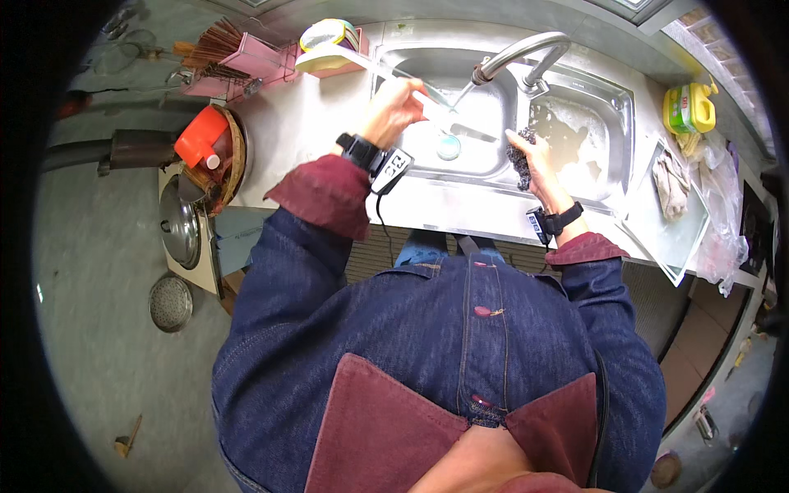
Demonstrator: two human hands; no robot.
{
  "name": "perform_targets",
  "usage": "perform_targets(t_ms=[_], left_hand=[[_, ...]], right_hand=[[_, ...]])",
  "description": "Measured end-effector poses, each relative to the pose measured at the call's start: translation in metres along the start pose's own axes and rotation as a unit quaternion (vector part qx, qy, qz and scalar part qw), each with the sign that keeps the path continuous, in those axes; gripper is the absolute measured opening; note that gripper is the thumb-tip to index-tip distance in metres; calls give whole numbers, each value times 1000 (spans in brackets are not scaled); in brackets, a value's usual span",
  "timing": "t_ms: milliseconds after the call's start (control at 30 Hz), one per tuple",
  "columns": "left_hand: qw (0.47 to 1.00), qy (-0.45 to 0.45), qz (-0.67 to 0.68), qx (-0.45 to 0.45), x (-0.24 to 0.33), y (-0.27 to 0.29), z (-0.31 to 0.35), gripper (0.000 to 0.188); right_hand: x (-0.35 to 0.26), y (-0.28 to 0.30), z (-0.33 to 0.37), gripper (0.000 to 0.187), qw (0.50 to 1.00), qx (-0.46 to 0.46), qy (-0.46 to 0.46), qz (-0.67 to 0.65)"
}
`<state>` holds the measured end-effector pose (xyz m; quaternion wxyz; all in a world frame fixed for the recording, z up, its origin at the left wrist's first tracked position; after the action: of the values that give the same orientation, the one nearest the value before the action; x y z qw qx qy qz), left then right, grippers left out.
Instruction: The person wipes the interior and exterior of a refrigerator with a cloth, removes a drawer, and then scrubs the drawer and a shelf with a steel wool pad under running water at the sink.
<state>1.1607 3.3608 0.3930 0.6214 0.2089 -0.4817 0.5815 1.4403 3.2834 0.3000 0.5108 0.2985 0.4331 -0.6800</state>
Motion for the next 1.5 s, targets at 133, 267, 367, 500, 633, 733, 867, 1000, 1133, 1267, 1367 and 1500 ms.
perform_targets(t_ms=[133,267,367,500,633,733,867,1000,1133,1267,1367,1500], left_hand=[[999,26,17,24,11,11,-35,18],[990,-37,35,-134,27,6,-5,15],[975,79,186,-88,44,4,18,27],[954,171,242,-42,76,8,48,53],[957,145,241,-74,92,21,71,25],[961,141,215,-101,97,34,74,17],[964,132,196,-125,103,54,69,17],[964,128,195,-130,105,81,54,21],[946,158,229,-168,90,106,24,24],[914,198,283,-215,63,123,-9,24],[920,176,253,-244,41,127,-29,23],[839,231,415,-265,3,111,-42,32]], right_hand=[[19,20,-13,22,998,8,-67,-16],[51,45,-41,16,976,38,-191,-101],[68,59,-62,18,972,61,-184,-133],[81,62,-80,23,977,0,-206,-63],[83,49,-84,20,960,-116,-222,-123],[88,43,-79,24,944,-174,-266,-87],[84,35,-53,31,891,-239,-294,-251],[58,33,0,30,842,-230,-315,-372],[11,21,64,21,847,-230,-290,-381],[-22,3,112,18,848,-141,-288,-421],[-40,-7,134,17,860,-96,-277,-418],[-61,-19,155,17,857,-81,-208,-465]])
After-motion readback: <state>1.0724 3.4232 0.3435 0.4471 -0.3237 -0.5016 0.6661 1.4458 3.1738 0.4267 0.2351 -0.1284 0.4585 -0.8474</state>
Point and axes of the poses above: each hand's wrist, its own z-axis away from the middle knuckle, its own y-axis out of the back of the hand, x = y × z, the point moved 4 cm from there along -z, towards the middle knuckle, and after that the axes turned 1 degree about -x, right-handed, at the moved point
